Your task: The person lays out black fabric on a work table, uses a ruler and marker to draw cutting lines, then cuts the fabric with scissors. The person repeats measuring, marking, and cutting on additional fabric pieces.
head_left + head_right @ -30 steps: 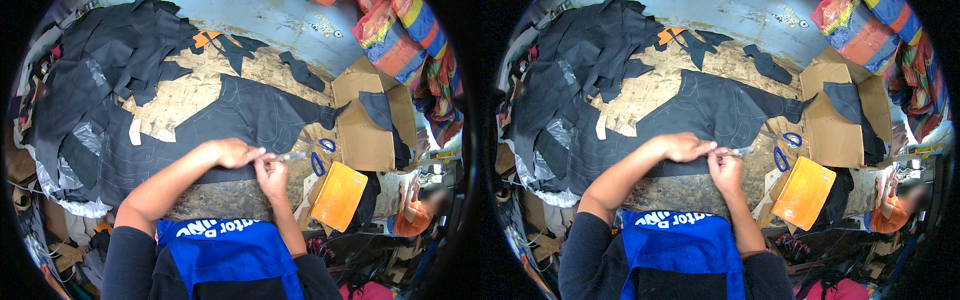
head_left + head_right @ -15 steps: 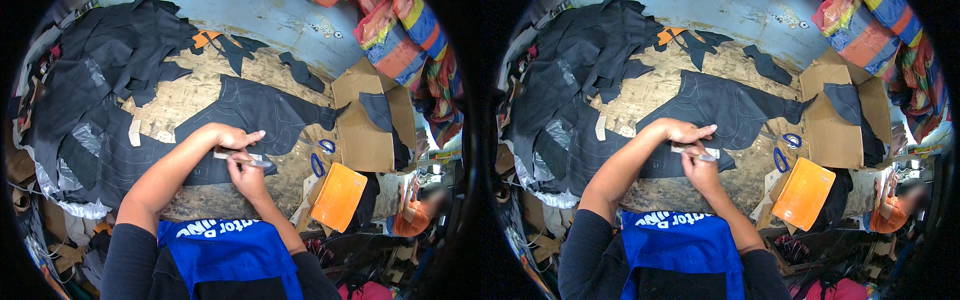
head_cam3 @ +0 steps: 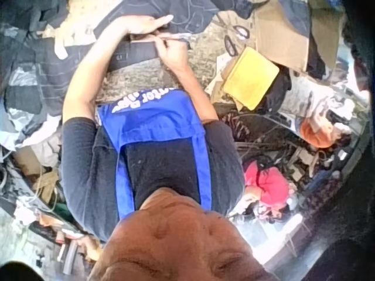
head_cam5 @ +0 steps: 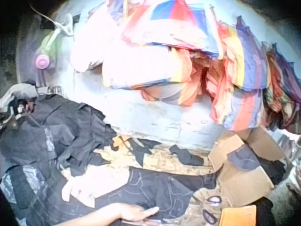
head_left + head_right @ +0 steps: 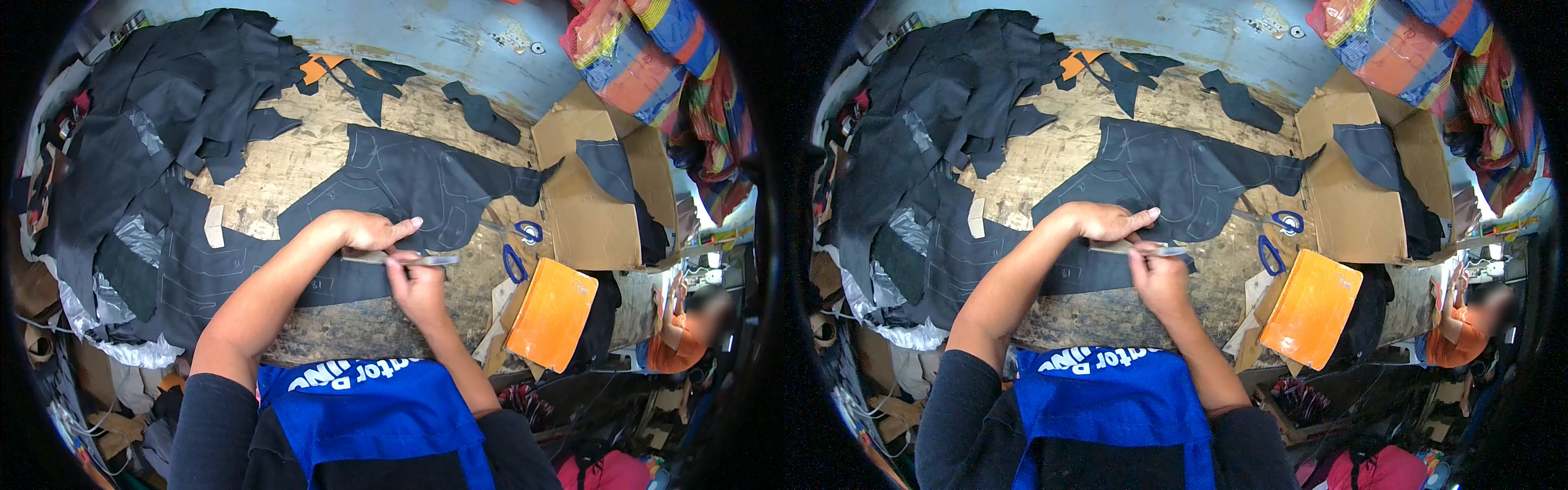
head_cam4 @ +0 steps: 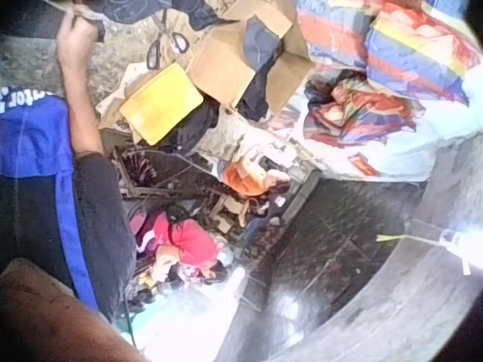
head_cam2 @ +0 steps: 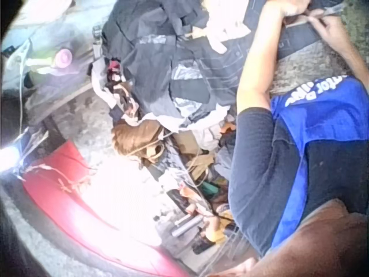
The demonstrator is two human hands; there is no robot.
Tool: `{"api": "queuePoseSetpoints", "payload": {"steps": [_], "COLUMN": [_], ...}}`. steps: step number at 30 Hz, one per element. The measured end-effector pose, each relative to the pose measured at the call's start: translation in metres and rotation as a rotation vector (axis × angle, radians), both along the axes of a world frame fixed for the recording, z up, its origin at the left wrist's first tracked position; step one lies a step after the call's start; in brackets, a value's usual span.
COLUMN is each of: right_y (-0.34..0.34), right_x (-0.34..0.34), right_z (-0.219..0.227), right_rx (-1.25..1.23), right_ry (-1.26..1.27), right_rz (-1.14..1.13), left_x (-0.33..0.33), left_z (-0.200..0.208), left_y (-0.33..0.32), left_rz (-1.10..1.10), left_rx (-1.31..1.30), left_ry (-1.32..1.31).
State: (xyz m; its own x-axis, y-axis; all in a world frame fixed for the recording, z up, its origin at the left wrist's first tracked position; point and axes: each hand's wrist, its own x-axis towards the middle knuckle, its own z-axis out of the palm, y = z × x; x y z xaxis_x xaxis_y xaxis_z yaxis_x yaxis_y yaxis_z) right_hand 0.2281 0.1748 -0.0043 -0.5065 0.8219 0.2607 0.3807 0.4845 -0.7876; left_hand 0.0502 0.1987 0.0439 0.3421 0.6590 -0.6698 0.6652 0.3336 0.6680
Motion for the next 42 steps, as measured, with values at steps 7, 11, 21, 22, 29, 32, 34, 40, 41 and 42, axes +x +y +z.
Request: {"api": "queuePoseSetpoints", "payload": {"steps": [7,11,21,22,29,32,34,40,41,42], "right_y": [0.022,0.019,0.011,0.009,0.022,0.032,0.034,0.026,0.024,0.023], "right_x": [0.041,0.002,-0.049,-0.050,-0.009,0.021,0.032,0.034,0.035,0.038], "right_z": [0.011,0.000,-0.001,-0.001,0.003,-0.003,-0.010,-0.012,-0.011,-0.009], "right_rx": [-0.009,-0.375,-0.259,-0.239,0.138,-0.177,-0.245,-0.195,-0.162,-0.135], "right_ry": [0.081,0.302,0.059,0.078,-0.153,0.003,0.113,0.164,0.139,0.050], "right_rz": [-0.257,-0.016,0.176,0.179,0.074,-0.147,-0.151,-0.128,-0.099,-0.094], "left_x": [0.037,0.058,0.062,0.062,0.065,0.068,0.069,0.070,0.070,0.070], "left_z": [-0.008,-0.028,-0.036,-0.036,-0.039,-0.042,-0.045,-0.047,-0.047,-0.047], "left_y": [-0.057,-0.097,-0.106,-0.107,-0.105,-0.106,-0.107,-0.107,-0.107,-0.107], "left_rz": [-0.056,-0.057,-0.025,0.004,-0.036,-0.033,0.000,0.008,0.008,0.001], "left_rx": [0.385,0.659,0.575,0.608,0.620,0.681,0.701,0.735,0.738,0.737], "left_ry": [0.174,0.327,0.219,0.211,0.289,0.338,0.308,0.352,0.354,0.359]}}
